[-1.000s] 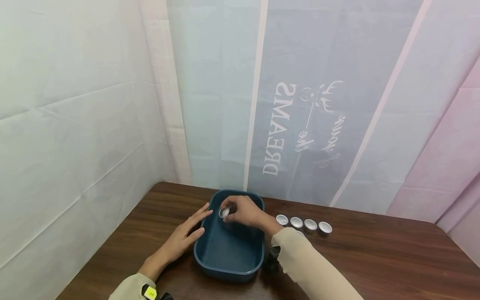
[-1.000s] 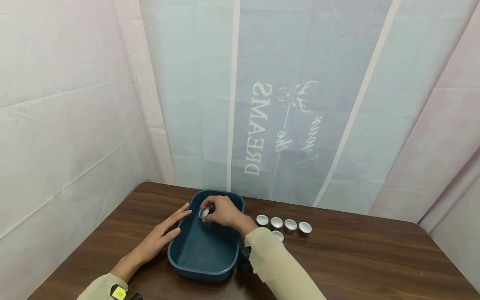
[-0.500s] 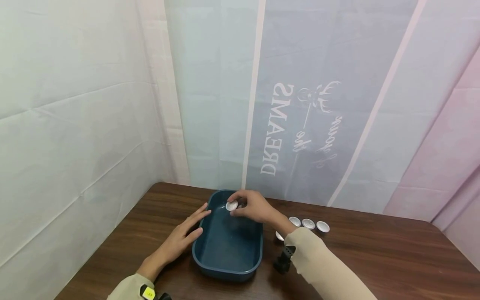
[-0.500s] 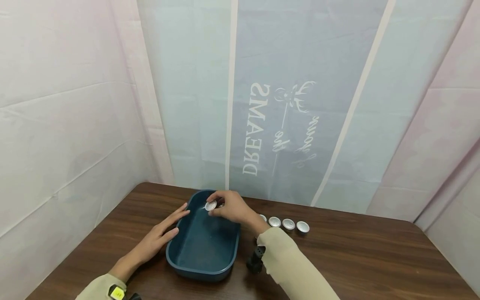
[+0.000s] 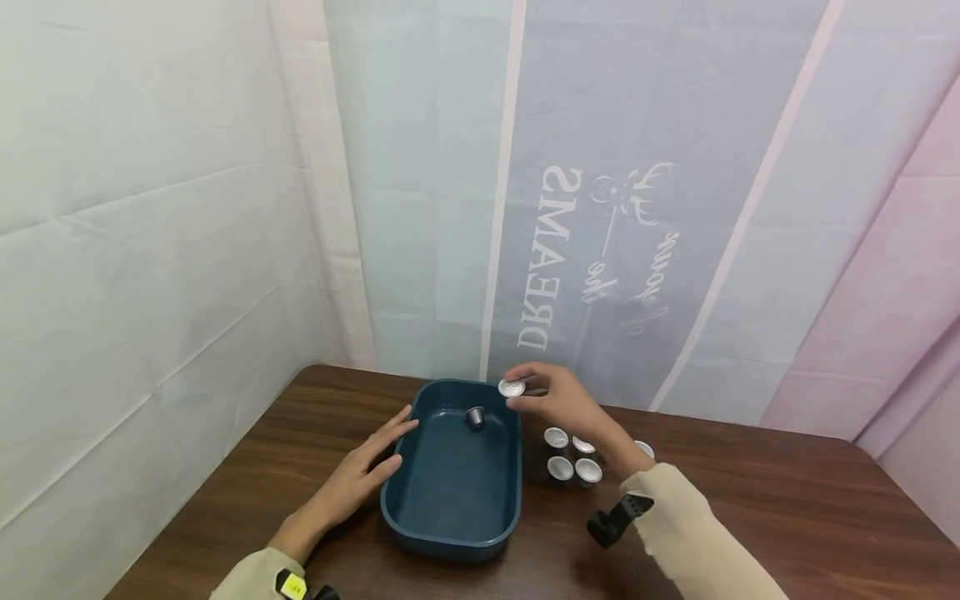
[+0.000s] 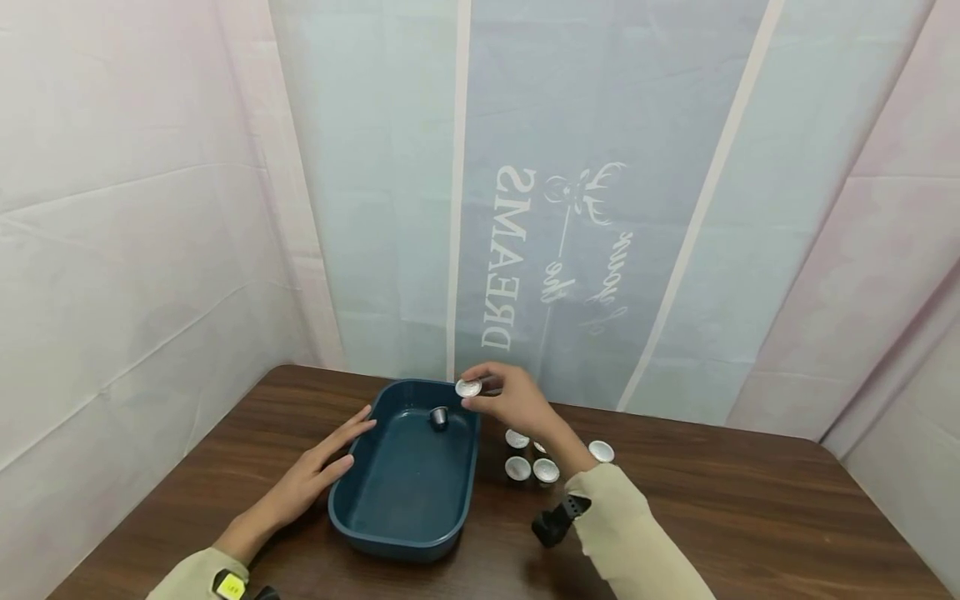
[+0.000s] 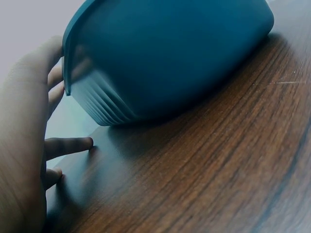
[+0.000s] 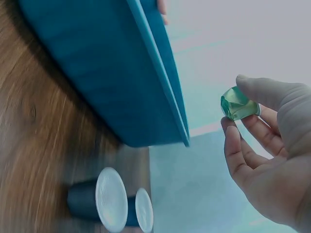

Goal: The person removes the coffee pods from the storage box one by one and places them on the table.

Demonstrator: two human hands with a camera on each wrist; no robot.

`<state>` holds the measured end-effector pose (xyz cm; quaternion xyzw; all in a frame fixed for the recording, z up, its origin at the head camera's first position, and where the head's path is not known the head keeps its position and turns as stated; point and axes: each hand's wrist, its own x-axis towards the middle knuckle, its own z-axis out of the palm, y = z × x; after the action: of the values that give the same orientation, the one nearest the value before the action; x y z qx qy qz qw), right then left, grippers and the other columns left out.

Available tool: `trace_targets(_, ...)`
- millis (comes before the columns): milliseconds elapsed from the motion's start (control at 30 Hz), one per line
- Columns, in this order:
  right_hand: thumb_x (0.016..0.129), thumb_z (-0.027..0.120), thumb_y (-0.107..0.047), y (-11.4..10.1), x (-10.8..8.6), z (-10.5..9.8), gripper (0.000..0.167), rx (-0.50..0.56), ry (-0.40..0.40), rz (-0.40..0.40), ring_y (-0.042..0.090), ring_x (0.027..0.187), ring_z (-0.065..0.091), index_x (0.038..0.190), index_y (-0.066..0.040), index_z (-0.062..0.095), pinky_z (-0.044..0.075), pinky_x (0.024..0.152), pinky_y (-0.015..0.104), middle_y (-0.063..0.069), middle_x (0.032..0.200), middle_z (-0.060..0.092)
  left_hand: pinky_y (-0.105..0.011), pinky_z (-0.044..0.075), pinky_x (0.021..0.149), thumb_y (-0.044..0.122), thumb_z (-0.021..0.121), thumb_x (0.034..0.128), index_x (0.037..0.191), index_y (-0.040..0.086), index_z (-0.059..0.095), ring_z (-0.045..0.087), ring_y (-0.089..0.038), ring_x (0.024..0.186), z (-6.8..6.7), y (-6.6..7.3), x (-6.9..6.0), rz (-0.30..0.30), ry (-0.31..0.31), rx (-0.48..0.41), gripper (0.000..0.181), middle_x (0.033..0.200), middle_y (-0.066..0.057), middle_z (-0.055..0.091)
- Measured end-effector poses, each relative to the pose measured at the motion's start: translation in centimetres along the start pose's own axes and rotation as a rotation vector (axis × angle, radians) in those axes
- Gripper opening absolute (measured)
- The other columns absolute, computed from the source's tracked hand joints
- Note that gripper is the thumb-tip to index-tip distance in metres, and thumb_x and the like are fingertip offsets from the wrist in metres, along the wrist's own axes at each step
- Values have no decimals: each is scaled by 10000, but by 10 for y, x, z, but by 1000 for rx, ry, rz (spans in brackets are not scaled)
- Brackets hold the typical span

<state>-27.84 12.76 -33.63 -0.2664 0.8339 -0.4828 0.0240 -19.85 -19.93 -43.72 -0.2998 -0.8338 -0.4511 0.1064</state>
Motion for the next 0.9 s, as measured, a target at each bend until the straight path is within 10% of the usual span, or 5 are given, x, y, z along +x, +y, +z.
trace_targets(900, 811, 773, -317, 32, -78, -46, 361, -64, 152, 86, 214, 997, 639, 1128, -180, 668, 523, 746, 336, 32, 1142, 638, -671, 284, 980, 82, 466, 1003, 1477, 127, 376, 221, -318, 1411, 0, -1, 0, 12, -8, -10, 485, 1574, -73, 196)
